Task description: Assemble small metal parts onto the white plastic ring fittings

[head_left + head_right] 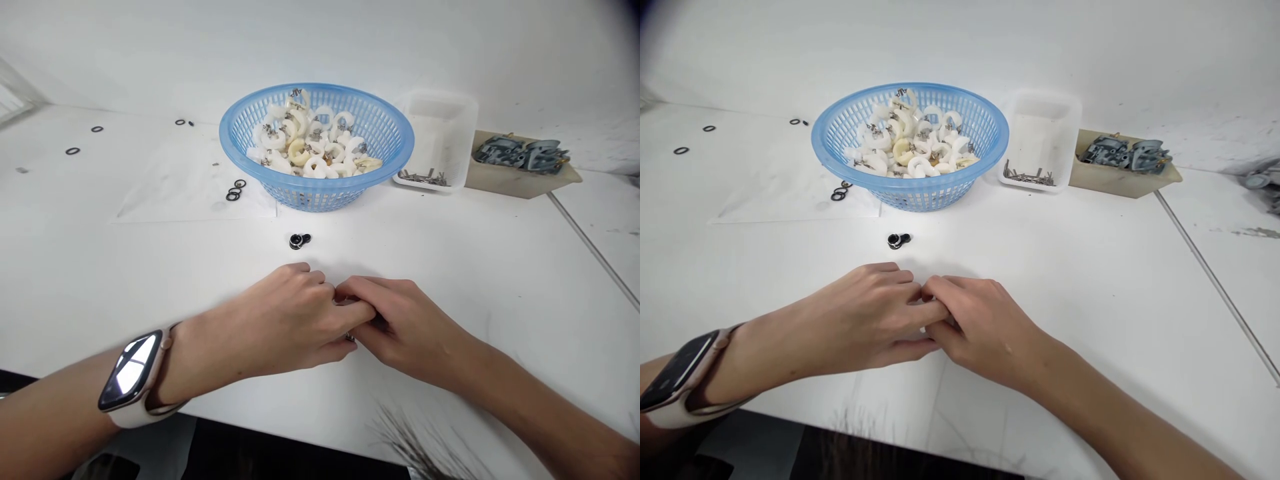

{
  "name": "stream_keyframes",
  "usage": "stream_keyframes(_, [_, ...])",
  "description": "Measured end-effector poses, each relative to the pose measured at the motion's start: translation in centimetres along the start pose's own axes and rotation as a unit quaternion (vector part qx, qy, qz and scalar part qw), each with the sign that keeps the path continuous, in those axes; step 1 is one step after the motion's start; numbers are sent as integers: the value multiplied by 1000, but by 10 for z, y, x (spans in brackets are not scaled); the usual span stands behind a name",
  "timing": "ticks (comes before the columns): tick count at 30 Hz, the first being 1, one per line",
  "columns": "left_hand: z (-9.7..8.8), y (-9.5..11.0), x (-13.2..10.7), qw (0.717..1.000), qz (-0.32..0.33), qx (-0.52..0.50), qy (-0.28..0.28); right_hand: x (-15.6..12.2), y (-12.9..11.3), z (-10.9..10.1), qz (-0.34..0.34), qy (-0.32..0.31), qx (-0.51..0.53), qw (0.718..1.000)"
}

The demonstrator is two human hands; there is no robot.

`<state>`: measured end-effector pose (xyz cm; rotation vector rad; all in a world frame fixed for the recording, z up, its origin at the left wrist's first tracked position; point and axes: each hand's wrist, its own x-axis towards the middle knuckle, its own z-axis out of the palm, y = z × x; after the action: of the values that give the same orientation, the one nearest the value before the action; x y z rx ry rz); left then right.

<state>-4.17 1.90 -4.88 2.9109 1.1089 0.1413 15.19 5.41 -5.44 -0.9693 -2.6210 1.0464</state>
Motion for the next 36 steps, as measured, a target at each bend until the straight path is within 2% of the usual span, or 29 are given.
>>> stream_keyframes(19, [-1,0,0,999,-12,-21,-26,-1,-1,1,-3,6,0,1000])
stream_keyframes(36, [0,0,1,1000,-1,-21,-13,0,0,1,-3,7,-4,1000])
